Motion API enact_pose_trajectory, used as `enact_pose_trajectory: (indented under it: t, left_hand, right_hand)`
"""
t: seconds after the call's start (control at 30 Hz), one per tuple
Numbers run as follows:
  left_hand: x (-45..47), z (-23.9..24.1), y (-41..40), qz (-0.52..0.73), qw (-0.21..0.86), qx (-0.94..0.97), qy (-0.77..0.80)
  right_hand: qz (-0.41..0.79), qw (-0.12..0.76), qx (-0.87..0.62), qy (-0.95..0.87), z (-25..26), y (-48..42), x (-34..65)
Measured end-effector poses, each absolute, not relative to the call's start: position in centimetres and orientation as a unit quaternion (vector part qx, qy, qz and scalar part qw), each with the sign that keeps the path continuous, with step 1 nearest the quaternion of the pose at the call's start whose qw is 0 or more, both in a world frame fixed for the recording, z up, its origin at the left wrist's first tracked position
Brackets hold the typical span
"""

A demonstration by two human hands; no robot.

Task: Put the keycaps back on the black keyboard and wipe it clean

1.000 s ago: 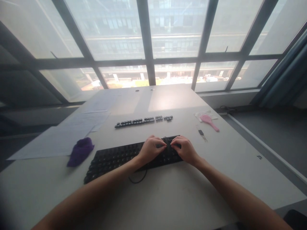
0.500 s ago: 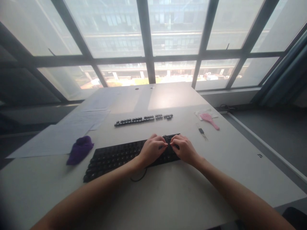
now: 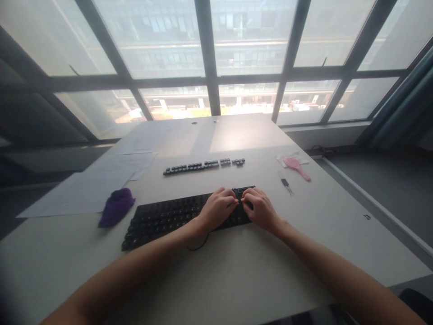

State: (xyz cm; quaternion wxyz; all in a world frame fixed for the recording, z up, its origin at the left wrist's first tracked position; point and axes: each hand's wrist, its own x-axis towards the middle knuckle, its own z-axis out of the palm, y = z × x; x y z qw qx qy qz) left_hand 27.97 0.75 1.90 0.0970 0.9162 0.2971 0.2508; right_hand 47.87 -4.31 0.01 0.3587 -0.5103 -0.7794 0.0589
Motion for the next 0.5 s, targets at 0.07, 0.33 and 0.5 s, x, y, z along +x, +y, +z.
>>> enact_pose_trajectory:
  t: [0.07, 0.33, 0.5]
  left_hand:
    - [27.95, 1.94, 0.69, 0.25, 0.094, 0.917, 0.297]
    - [27.86, 2.06, 0.54, 0.241, 0.09, 0.917, 0.306]
    - [27.8, 2.13, 0.48, 0.246, 0.104, 0.911, 0.313]
  right_hand:
    - [0.061, 0.356, -0.511, -0.78, 0.07, -4.34, 47.86]
    - [0.047, 0.34, -0.517, -0.784, 0.21, -4.29, 47.79]
    - [0.056, 0.345, -0.516, -0.782, 0.41, -4.42, 47.73]
